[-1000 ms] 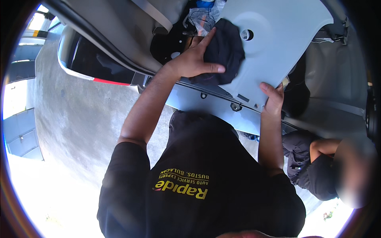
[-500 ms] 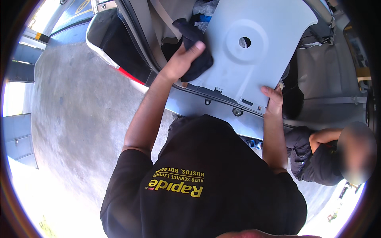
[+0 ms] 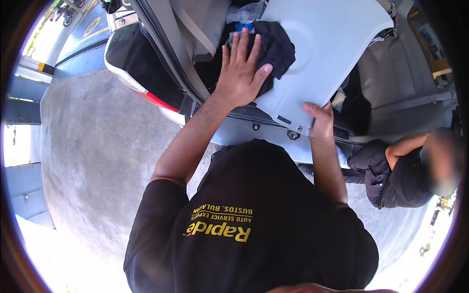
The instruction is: The person installs a large beige plastic trim panel into the rear cargo area of a van. They align the panel with mounting points, press it into place, and secure it by hand. The person also handles a smaller trim piece and a black cloth during the process.
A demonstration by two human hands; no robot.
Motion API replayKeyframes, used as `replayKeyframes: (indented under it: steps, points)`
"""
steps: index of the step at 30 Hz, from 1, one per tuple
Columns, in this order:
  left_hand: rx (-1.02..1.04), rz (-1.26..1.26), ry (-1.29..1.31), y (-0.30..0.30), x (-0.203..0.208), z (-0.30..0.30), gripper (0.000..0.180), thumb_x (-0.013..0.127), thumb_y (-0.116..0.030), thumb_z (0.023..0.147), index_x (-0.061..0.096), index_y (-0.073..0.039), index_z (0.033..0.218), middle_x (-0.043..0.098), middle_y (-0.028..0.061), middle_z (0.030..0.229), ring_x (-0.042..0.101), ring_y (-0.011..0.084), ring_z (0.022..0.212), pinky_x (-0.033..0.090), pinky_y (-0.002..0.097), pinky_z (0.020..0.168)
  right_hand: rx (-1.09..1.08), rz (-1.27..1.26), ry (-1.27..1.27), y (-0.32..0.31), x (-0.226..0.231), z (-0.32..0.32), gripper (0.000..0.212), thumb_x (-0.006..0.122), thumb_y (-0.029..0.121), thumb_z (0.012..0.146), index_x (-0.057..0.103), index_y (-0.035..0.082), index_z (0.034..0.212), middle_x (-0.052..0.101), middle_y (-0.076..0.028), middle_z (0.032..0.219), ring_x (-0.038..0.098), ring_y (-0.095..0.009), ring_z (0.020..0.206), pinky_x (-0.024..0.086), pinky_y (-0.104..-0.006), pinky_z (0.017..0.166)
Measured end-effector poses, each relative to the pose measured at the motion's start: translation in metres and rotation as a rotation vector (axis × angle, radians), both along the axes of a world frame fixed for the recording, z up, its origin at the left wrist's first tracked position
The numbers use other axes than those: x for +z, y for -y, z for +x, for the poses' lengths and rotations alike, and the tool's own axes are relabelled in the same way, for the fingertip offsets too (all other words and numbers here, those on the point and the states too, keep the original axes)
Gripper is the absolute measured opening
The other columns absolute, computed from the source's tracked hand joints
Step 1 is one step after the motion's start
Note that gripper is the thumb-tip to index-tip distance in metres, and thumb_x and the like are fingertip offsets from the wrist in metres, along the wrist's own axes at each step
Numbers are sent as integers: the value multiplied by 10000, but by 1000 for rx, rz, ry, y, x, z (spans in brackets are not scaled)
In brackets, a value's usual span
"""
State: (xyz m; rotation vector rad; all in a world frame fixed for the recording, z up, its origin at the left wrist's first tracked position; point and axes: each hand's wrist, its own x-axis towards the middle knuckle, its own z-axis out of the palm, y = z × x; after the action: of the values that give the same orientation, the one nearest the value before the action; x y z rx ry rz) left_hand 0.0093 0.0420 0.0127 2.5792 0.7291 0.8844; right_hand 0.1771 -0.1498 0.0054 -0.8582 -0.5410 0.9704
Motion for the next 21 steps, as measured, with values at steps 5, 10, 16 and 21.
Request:
replayKeyframes:
  steps: [5,10,16,21]
  points:
    - [-398,186,20,38,16,5,733,390,-559,1060,329,-95,1624,240,167,1709,161,395,1593,96,594,1262,-96,82,-80,2,9,-8,477,757,17,792,625,-47,1246,721,-128,1108,703,-222,1032,568,-349,890]
    - [-219,85,64,13,-3,21,781,422,-583,1036,347,-54,1606,244,177,1703,168,375,1594,98,582,1266,-74,0,90,2,-1,9,459,755,0,779,636,-51,1219,721,-121,1080,716,-217,957,581,-337,820]
    - [-92,237,-77,-38,-18,18,626,466,-455,1078,403,-96,1587,263,116,1706,180,363,1589,115,552,1280,-174,-13,149,-2,-8,21,452,763,16,776,651,-39,1211,734,-133,1073,722,-230,964,562,-367,919]
    - [-271,-418,228,-66,-10,18,618,411,-491,1095,478,-64,1537,257,162,1696,200,395,1573,167,534,1274,-152,75,143,-8,-2,44,466,749,50,786,637,-60,1225,732,-157,1080,726,-260,986,571,-389,918]
